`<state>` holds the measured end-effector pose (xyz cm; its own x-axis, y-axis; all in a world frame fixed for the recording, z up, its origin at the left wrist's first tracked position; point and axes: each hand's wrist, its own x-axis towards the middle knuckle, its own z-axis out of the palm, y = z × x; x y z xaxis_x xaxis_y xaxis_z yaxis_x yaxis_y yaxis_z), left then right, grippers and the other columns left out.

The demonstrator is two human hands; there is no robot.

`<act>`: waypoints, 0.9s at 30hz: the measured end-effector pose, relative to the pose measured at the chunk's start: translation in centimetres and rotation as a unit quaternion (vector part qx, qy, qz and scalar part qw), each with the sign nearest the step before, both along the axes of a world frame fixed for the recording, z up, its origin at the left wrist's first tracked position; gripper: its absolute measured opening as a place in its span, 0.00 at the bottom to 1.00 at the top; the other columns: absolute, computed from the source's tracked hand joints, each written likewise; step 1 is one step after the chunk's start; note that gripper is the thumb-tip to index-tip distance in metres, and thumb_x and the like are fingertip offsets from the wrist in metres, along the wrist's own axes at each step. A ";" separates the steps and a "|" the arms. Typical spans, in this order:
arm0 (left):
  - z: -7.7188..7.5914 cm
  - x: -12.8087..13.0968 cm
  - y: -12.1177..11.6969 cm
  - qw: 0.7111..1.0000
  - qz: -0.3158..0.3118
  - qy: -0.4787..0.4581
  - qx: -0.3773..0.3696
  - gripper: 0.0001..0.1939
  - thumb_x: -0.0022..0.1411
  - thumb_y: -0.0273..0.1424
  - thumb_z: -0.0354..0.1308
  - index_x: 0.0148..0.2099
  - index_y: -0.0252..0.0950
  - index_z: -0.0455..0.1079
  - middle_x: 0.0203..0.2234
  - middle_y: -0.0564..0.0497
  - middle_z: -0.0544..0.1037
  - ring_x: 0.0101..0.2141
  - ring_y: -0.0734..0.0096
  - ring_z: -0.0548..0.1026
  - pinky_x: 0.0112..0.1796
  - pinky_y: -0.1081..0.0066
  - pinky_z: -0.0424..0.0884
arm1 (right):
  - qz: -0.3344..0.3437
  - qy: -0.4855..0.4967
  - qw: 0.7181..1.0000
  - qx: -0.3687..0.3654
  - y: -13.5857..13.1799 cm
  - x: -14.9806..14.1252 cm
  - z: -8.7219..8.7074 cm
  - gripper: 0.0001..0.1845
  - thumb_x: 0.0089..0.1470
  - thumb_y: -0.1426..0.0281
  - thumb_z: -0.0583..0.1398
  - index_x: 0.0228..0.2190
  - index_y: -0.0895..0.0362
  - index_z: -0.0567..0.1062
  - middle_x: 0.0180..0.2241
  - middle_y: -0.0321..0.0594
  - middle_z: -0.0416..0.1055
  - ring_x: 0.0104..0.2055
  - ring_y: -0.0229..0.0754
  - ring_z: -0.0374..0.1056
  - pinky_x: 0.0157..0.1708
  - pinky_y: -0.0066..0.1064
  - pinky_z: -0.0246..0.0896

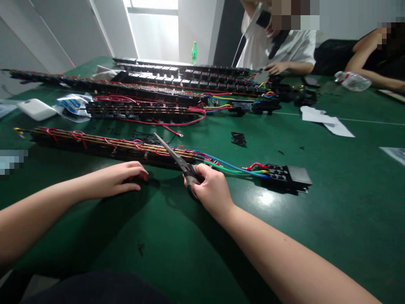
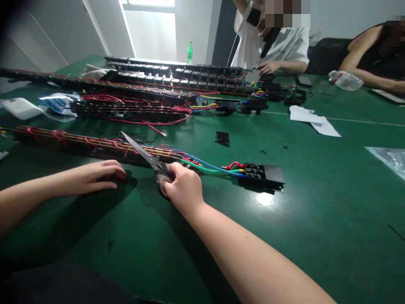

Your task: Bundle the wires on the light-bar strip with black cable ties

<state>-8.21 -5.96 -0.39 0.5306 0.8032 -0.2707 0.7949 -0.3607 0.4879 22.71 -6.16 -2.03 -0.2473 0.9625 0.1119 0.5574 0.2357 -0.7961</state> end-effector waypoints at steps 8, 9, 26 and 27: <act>-0.7 1.2 -0.5 0.996 -0.042 0.032 0.067 0.15 0.71 0.38 0.49 0.44 0.40 0.75 0.44 0.47 0.77 0.41 0.67 0.78 0.46 0.71 0.74 | 0.024 0.054 0.998 -0.014 -0.5 -0.1 0.1 0.07 0.49 0.71 0.64 0.33 0.54 0.80 0.32 0.37 0.80 0.33 0.40 0.72 0.33 0.28 0.62; -1.1 1.2 -0.8 0.995 -0.038 0.036 0.087 0.15 0.71 0.38 0.48 0.45 0.40 0.75 0.44 0.47 0.78 0.42 0.66 0.78 0.47 0.70 0.74 | 0.025 0.063 0.998 -0.016 -0.5 -0.1 0.0 0.06 0.49 0.71 0.64 0.33 0.54 0.80 0.31 0.37 0.80 0.33 0.40 0.72 0.33 0.28 0.62; 4.2 13.1 10.6 0.978 0.051 -0.147 0.136 0.07 0.65 0.36 0.55 0.39 0.38 0.65 0.27 0.57 0.71 0.28 0.75 0.69 0.32 0.74 0.66 | 0.114 0.270 0.947 -0.132 -0.5 0.9 0.7 0.24 0.45 0.54 0.69 0.19 0.56 0.65 0.18 0.30 0.60 0.21 0.31 0.54 0.21 0.25 0.51; 4.0 14.9 11.8 0.981 0.032 -0.145 0.126 0.07 0.65 0.35 0.56 0.38 0.38 0.65 0.27 0.57 0.72 0.29 0.75 0.70 0.33 0.74 0.67 | 0.114 0.275 0.945 -0.136 -0.5 1.0 0.7 0.24 0.45 0.54 0.69 0.19 0.56 0.65 0.18 0.30 0.61 0.21 0.31 0.55 0.21 0.25 0.52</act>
